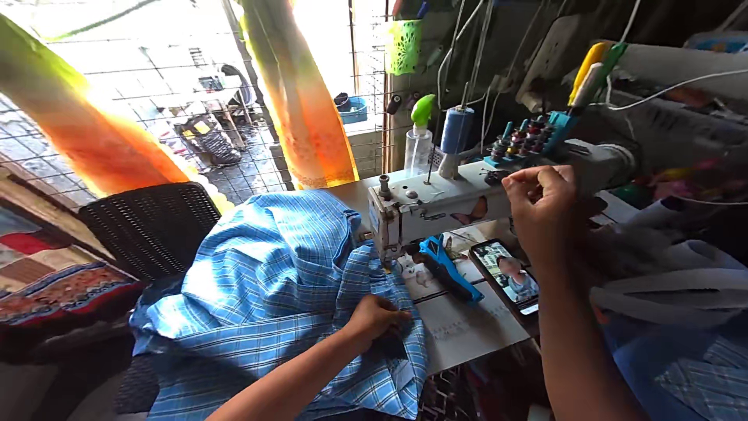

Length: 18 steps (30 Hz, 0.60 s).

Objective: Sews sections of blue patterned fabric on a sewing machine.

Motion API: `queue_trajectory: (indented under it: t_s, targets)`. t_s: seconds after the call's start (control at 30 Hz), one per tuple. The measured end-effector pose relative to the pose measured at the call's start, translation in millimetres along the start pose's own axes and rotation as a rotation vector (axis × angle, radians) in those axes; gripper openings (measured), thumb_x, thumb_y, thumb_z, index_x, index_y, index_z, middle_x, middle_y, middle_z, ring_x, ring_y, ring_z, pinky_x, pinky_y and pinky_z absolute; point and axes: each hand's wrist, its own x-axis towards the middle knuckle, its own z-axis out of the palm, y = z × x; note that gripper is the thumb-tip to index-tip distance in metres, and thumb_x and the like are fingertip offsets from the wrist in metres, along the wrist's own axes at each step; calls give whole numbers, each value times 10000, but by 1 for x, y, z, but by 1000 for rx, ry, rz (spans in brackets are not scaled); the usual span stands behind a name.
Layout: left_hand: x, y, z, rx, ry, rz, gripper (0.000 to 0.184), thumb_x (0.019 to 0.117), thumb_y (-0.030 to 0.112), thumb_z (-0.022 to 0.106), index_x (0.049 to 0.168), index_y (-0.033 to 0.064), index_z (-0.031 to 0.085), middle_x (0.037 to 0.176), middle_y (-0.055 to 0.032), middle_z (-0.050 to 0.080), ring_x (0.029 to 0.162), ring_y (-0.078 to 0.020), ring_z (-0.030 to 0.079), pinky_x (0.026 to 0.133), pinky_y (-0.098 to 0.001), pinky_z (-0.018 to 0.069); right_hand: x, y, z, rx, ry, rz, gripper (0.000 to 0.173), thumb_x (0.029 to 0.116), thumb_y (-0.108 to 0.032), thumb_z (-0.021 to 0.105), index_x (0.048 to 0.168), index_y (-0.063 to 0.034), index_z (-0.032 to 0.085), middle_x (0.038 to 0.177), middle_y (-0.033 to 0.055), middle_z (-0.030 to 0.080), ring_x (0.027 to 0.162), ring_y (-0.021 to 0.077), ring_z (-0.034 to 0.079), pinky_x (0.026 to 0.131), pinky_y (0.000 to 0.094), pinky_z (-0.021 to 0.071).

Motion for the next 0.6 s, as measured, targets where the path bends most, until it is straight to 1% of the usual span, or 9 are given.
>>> queue_trajectory:
  t_s: [0.1,0.17,0.23,0.33,0.37,0.43,0.5,0.53,0.6]
  targets:
    - [-3,3,0,3,30,16,207,979,188,709,1065,0,691,815,-22,648,635,-62,577,618,-234,502,-5,-1,2,-8,-3,14,278,1027,-229,607,1112,20,695,1211,286,588,1050,438,594,896,591,469]
    - [-5,4,0,26,36,29,232,991,189,693,1113,-8,692,925,-63,662,741,-97,595,705,-279,516,-11,1,2,-3,23,20,291,1027,-244,602,1138,5,702,1234,291,582,1060,433,593,895,572,475]
    - [-8,5,3,-5,35,46,271,1011,172,658,1186,-35,663,1052,-132,660,860,-165,629,798,-351,543,-18,2,-3,7,56,19,314,1035,-270,586,1159,-5,699,1242,280,588,1024,398,608,863,535,496]
    - [-16,8,12,-155,49,32,269,1067,146,540,1234,-62,581,1096,-163,601,902,-208,626,806,-383,557,-45,-3,-12,85,44,-12,324,1035,-242,570,1119,52,678,1106,275,638,924,364,631,814,516,510]
    - [-19,8,16,-229,55,14,268,1082,139,496,1250,-62,555,1085,-162,589,894,-213,624,795,-386,556,-59,-6,-13,114,-22,2,312,1031,-211,571,1104,73,678,1044,264,666,891,342,658,802,501,539]
    - [-24,6,25,-371,78,-17,234,1098,129,430,1232,-41,520,980,-126,595,788,-180,643,714,-349,575,-88,-10,-7,198,-265,114,302,1029,-198,574,1068,75,697,936,214,710,798,278,690,738,453,568]
    - [-29,4,32,-497,110,-53,214,1106,139,392,1224,-12,489,900,-102,584,714,-168,631,655,-329,566,-110,-11,1,259,-645,333,304,1059,-207,543,1139,43,695,978,180,727,811,264,715,741,451,588]
    - [-32,4,34,-540,130,-68,222,1107,147,383,1227,-5,490,923,-115,589,746,-188,639,672,-346,568,-118,-11,7,282,-804,438,303,1070,-219,532,1171,20,688,1006,161,727,827,249,721,745,435,593]
    - [-36,2,33,-594,171,-75,271,1102,156,377,1250,-17,525,1001,-156,622,841,-233,660,735,-391,573,-134,-12,19,358,-984,599,299,1076,-220,530,1196,9,679,1030,142,726,838,208,730,754,386,607]
